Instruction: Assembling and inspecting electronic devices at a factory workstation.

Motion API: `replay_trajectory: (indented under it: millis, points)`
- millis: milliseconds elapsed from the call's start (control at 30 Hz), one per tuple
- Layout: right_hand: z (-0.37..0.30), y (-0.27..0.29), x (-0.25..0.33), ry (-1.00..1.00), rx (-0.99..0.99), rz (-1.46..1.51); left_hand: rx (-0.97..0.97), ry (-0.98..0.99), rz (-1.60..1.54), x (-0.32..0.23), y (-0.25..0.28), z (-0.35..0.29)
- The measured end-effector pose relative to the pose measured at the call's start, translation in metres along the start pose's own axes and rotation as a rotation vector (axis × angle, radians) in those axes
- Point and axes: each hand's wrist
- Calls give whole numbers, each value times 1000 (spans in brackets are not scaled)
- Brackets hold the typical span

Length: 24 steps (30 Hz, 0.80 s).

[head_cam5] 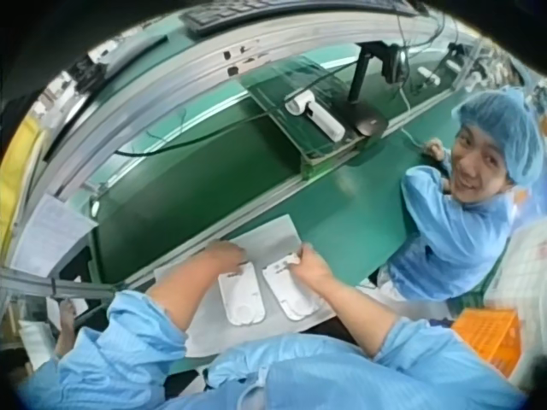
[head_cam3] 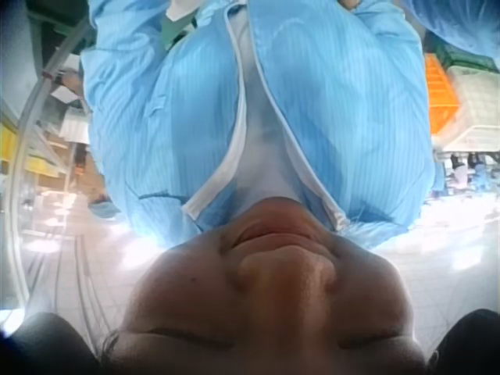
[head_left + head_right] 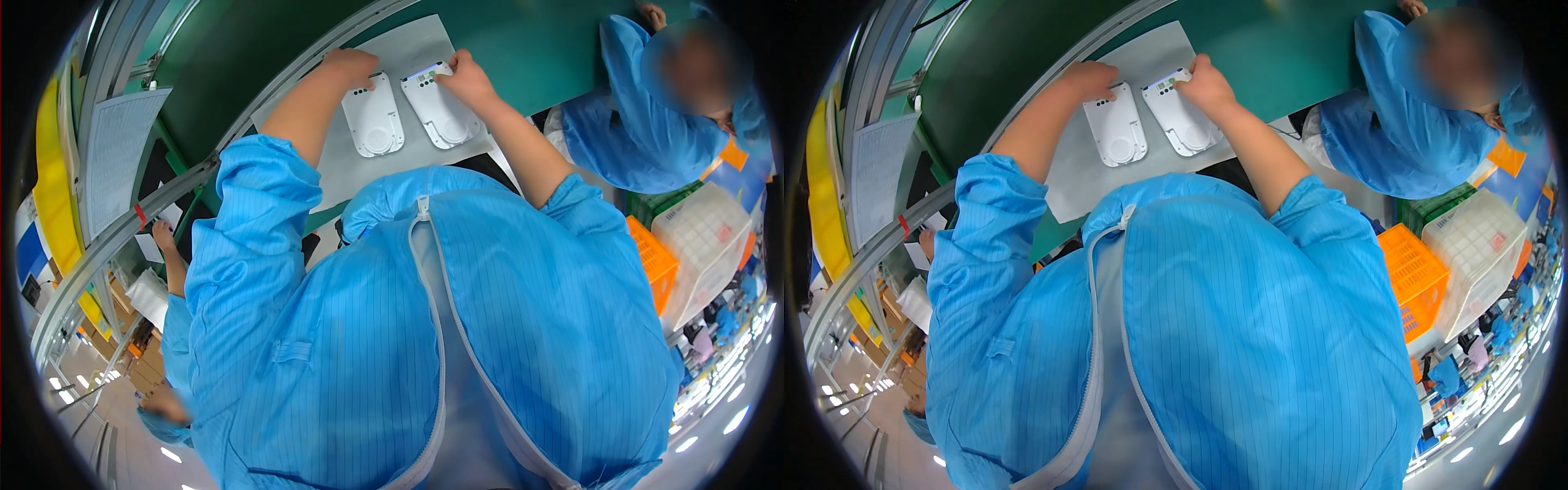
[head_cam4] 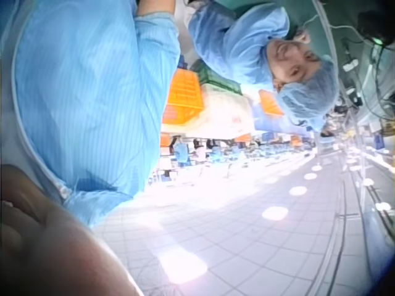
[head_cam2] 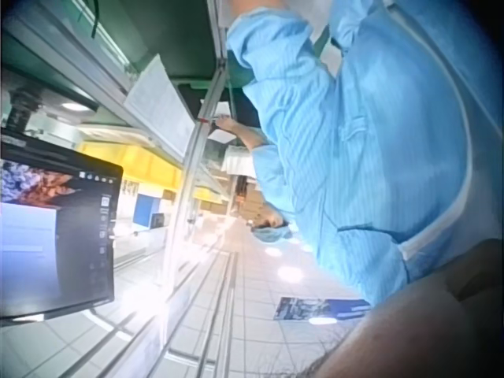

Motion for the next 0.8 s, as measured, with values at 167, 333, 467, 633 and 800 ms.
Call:
replay_trajectory:
  millis: [167,333,467,633,800]
  points:
    - [3,-3,-3,2,0,-39,-110,54,-186,2,-11,-11]
    - [5,-7,-4,5,-74,-128,-439,289,-406,-14,-46,-45]
    - [16,-12,-13,38,-69,-135,-586,472,-558,-52,-93,-67]
    - [6,-9,-1,38,-34,-90,-482,606,-903,-103,-91,-70]
    - [-1,-4,1,21,-14,-107,-536,838,-732,-124,-89,-59]
Point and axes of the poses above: each hand's wrist, its own z-axis towards the middle knuckle, its own y-axis out of the back of the hand, x = y × z, and after that the axes turned 4 degrees about -z, right-handed
